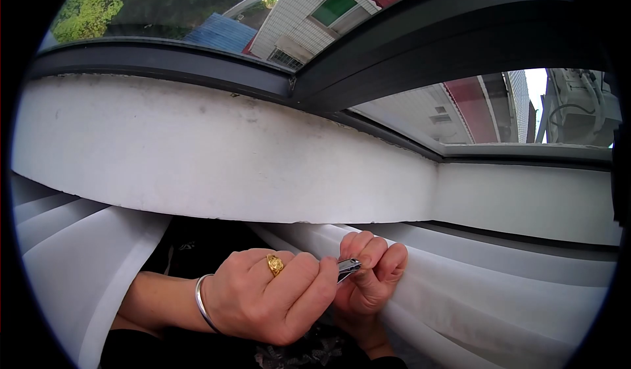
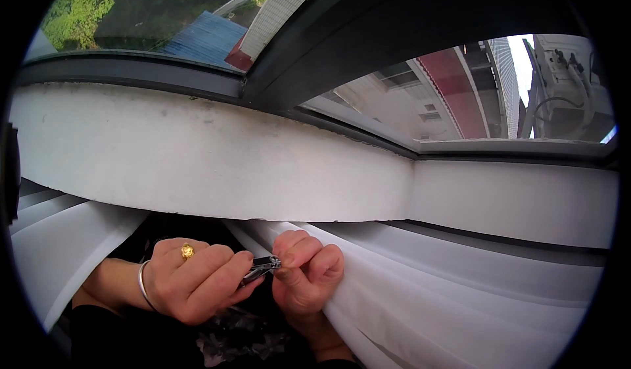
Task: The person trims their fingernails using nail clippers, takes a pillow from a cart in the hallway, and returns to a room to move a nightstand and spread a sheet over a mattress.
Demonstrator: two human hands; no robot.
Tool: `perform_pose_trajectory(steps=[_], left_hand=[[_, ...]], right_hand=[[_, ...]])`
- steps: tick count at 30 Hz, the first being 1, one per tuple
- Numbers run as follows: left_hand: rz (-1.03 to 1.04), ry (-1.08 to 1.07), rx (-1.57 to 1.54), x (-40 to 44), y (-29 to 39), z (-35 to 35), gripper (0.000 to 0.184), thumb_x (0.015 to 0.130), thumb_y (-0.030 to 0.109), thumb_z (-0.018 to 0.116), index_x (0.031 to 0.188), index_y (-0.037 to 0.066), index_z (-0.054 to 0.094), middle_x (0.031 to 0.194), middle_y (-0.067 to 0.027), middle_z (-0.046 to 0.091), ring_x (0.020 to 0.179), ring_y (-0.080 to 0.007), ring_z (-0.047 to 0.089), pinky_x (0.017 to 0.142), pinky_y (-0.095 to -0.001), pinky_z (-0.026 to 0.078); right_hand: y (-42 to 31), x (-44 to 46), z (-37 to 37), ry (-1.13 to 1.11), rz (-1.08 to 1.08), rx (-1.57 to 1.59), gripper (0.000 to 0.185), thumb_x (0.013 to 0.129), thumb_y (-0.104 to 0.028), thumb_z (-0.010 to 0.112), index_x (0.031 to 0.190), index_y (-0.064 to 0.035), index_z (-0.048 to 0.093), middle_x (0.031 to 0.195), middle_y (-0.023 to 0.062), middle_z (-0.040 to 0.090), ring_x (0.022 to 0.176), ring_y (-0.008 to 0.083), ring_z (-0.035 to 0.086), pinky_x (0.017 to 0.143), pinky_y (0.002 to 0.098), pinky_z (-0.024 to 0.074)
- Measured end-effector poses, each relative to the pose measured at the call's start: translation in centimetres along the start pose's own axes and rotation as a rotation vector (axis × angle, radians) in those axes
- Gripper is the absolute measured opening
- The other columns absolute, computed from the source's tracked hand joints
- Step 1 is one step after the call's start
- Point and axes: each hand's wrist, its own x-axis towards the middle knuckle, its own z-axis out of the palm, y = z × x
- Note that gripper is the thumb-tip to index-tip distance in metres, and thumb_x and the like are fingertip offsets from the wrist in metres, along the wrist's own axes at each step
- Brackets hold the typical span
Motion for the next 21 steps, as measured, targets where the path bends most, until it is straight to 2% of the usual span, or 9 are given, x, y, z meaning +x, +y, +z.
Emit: perform_pose_trajectory(steps=[7,21], left_hand=[[0.044,0.027,0.026,0.26,-0.01,0.03,0.016,0.071,0.013,0.061,0.076,-0.002,0.057,0.057,-0.0022,0.048,0.040,-0.0086,0.044,0.035,-0.0187,0.035],[0.109,0.007,0.007,0.62,-0.13,-0.16,0.014,0.069,0.009,0.060,0.073,-0.004,0.055,0.055,-0.0017,0.043,0.039,-0.0074,0.040,0.034,-0.0187,0.031]], right_hand=[[-0.13,-0.03,0.12,0.002,0.003,-0.008,0.038,0.068,0.005,0.065,0.068,-0.0113,0.031,0.068,0.0040,0.052,0.061,0.0182,0.040,0.059,0.0344,0.0345],[-0.49,0.04,0.22,-0.019,0.022,-0.011,0.036,0.069,0.005,0.064,0.069,-0.0107,0.032,0.068,0.0026,0.051,0.062,0.0182,0.040,0.057,0.0330,0.0341]])
